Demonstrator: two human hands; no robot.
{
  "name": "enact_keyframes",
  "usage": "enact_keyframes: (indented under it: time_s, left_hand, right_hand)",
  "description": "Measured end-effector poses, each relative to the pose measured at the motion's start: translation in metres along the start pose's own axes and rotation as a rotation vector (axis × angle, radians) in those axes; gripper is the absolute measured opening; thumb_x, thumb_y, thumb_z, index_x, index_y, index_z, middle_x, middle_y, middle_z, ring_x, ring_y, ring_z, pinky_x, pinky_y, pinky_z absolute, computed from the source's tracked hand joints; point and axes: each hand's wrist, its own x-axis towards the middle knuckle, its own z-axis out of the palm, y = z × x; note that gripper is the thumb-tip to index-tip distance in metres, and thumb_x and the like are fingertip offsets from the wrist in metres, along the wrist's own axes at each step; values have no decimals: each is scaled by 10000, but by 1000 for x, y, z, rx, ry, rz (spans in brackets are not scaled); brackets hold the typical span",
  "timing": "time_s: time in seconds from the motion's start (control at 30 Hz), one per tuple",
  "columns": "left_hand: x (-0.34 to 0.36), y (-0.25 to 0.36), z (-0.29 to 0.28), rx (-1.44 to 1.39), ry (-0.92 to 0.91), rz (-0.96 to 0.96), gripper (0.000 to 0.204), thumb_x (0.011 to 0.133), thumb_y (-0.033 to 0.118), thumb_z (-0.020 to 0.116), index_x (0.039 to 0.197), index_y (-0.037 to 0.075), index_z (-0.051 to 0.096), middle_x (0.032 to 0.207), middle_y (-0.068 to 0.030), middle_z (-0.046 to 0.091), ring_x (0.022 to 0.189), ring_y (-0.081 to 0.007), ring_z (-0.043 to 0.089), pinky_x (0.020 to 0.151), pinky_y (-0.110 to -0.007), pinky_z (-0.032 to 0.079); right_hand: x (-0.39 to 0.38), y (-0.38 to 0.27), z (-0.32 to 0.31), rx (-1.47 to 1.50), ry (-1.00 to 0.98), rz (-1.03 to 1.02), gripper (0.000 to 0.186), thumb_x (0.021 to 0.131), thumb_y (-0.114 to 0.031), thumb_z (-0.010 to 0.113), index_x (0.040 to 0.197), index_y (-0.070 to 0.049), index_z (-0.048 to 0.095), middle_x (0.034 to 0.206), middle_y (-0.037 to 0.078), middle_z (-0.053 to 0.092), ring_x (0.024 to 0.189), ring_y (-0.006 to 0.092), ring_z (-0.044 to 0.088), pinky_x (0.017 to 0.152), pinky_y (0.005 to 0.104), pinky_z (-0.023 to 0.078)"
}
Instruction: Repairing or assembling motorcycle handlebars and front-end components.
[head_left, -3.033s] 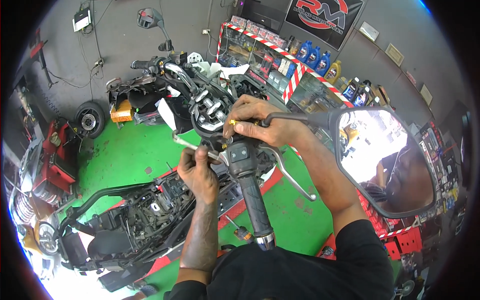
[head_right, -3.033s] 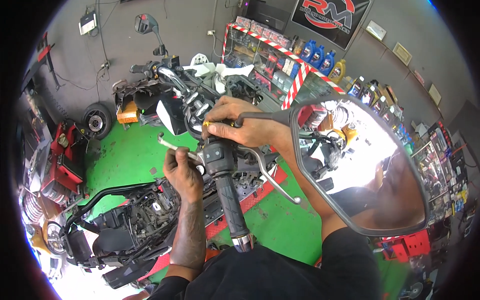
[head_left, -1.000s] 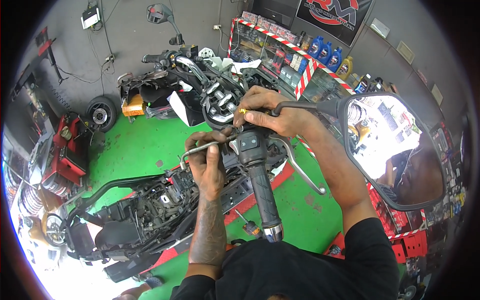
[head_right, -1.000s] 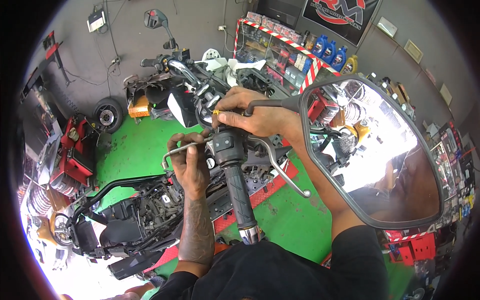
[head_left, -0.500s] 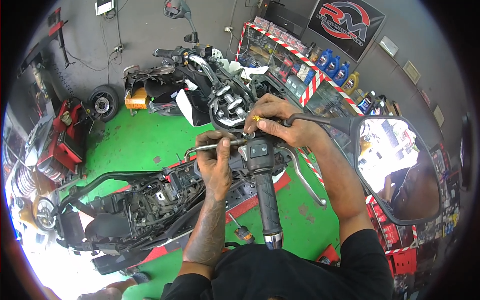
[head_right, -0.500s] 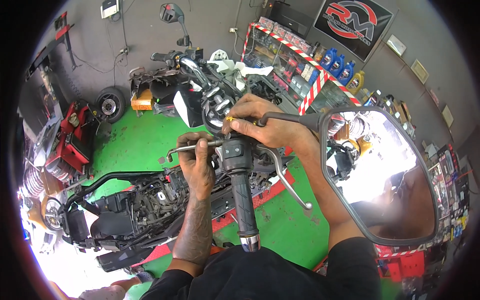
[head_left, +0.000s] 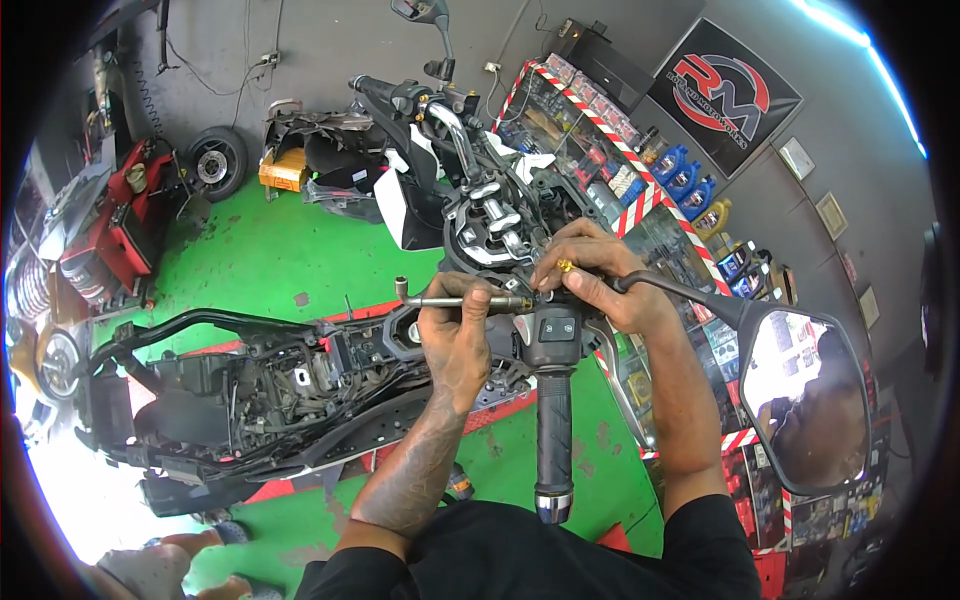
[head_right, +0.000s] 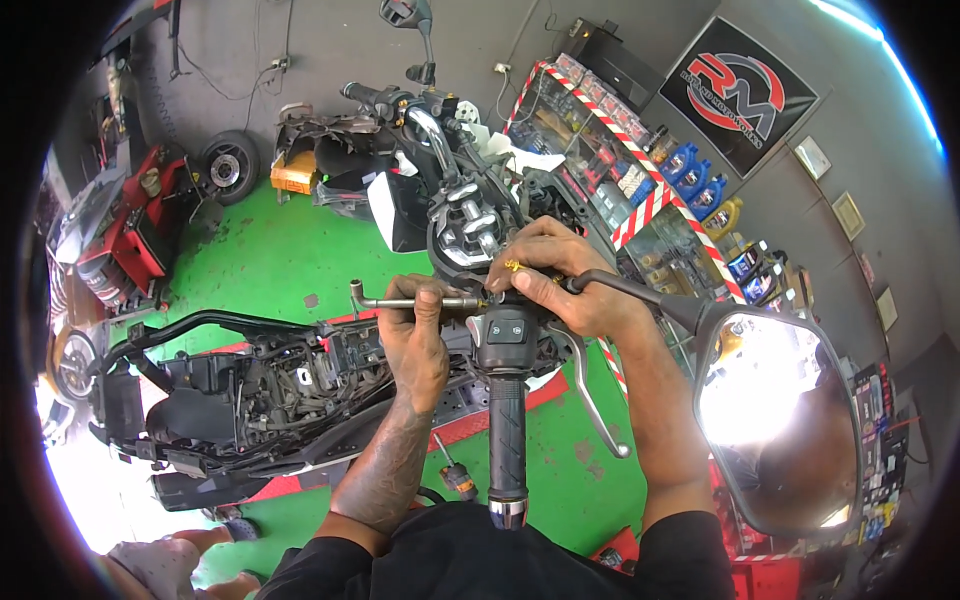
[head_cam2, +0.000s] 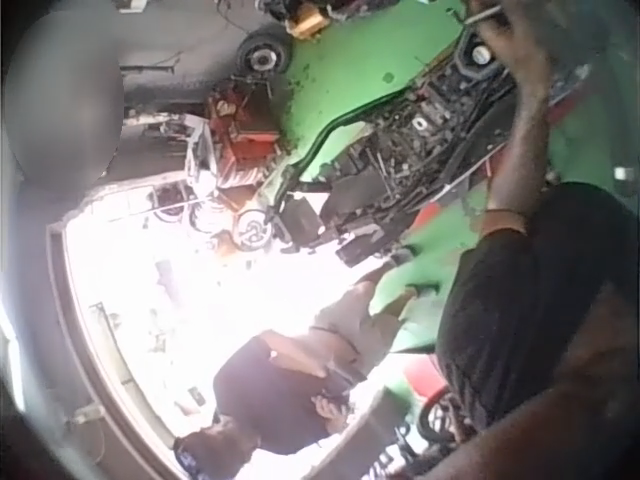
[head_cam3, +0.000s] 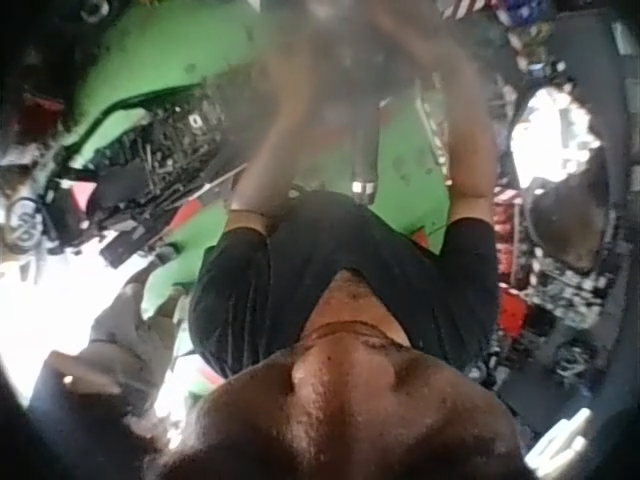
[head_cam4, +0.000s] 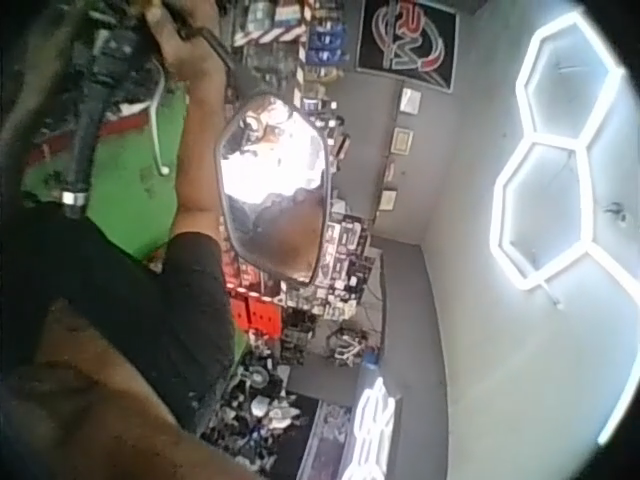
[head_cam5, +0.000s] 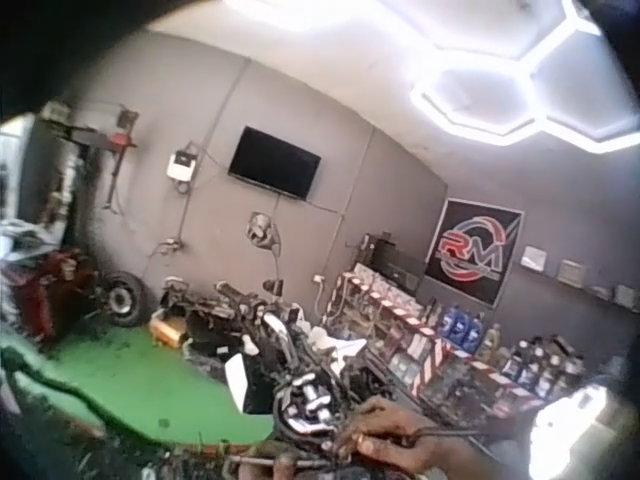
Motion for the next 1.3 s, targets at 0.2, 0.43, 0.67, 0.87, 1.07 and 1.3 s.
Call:
enact_keyframes:
  time_s: [0.2, 0.43, 0.67, 0.87, 1.07, 1.3]
  left_hand:
    - [-2, 9, 7, -235, -52, -148, 342, 1036, 377, 549, 969, 45, 505, 935, -115, 634, 864, -204, 665, 797, -380, 578]
    - [3, 14, -1, -346, -70, -281, 343, 1055, 366, 509, 994, 28, 499, 944, -133, 648, 927, -241, 693, 846, -412, 594]
    - [19, 27, -13, 80, -278, -425, 314, 1027, 330, 550, 1062, 25, 616, 783, -6, 533, 676, -86, 454, 591, -280, 370]
    - [59, 54, -13, 486, -754, -482, 390, 948, 374, 618, 941, -12, 675, 787, -26, 608, 684, -136, 537, 623, -331, 439]
    - [65, 70, -6, 756, -812, -392, 404, 973, 339, 560, 909, -44, 670, 694, -74, 604, 651, -156, 550, 629, -364, 442]
    - [43, 44, -37, 126, -377, -573, 214, 974, 186, 558, 986, -12, 639, 823, -47, 657, 615, -90, 542, 506, -241, 408]
  right_hand:
    - [-2, 3, -3, 6, -3, -18, 309, 979, -300, 577, 933, -39, 735, 997, 52, 727, 1062, 230, 551, 962, 397, 439]
    - [0, 4, -3, 8, -9, -47, 264, 968, -271, 597, 970, -50, 743, 1012, 41, 725, 1064, 218, 552, 973, 385, 434]
    - [0, 4, -5, 5, -25, -44, 264, 968, -270, 600, 970, -47, 741, 1014, 45, 725, 1066, 222, 556, 974, 386, 434]
    - [0, 1, -3, 8, -12, -42, 255, 964, -267, 611, 968, -48, 742, 1017, 50, 726, 1068, 227, 564, 977, 390, 434]
    - [-4, 3, -6, -28, -1, -45, 242, 965, -262, 619, 988, -58, 746, 1030, 34, 724, 1070, 221, 566, 982, 393, 441]
    - [-6, 1, -2, -2, 19, 11, 296, 982, -299, 591, 976, -50, 752, 1024, 36, 725, 1075, 215, 562, 977, 387, 440]
